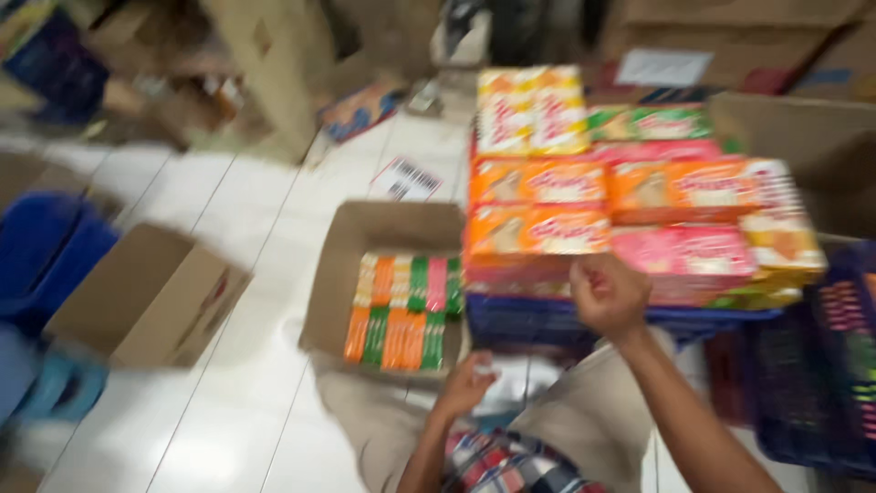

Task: The person sits on the floor and transfers small packets of Tango drink mix from a cardboard box into a blue plastic crate. They handle the packets one by one or in small groups, arranging them in the crate.

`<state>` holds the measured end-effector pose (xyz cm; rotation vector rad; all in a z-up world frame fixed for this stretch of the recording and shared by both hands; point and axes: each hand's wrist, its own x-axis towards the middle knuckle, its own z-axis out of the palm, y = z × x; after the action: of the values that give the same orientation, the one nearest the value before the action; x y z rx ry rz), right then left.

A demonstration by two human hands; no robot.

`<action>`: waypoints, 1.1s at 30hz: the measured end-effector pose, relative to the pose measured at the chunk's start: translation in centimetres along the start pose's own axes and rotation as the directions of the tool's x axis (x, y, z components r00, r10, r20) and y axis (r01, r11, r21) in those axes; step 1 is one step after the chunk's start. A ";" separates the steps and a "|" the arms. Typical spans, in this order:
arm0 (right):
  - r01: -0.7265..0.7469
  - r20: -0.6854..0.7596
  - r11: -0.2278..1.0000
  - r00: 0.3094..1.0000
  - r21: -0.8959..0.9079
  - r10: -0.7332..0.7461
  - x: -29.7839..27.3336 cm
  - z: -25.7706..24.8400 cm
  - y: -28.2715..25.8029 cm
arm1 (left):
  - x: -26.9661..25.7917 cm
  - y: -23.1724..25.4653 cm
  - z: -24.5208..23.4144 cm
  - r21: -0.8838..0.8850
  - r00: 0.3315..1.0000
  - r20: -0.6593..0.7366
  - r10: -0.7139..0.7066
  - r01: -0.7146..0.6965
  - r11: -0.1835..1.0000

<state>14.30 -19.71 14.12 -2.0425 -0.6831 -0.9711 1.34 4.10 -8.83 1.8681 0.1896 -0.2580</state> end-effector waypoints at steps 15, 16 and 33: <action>-0.604 0.949 0.797 0.259 0.014 0.179 -24.6 20.7 -6.1 | 4.3 -15.7 -10.3 0.781 0.965 -0.255 -0.065 0.245 0.575; -0.612 0.952 0.791 0.242 0.000 0.188 -25.1 21.9 -6.2 | 5.0 -16.8 -9.6 0.777 0.966 -0.245 -0.081 0.246 0.579; -0.522 0.929 0.779 -0.083 -0.348 0.360 -35.4 28.6 -3.7 | 18.5 -35.4 -4.7 -0.254 0.249 -0.166 -0.954 0.924 0.285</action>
<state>3.13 0.64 -25.14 -2.3216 -0.5236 1.1181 10.40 19.45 -44.87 1.4219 1.5777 -0.7882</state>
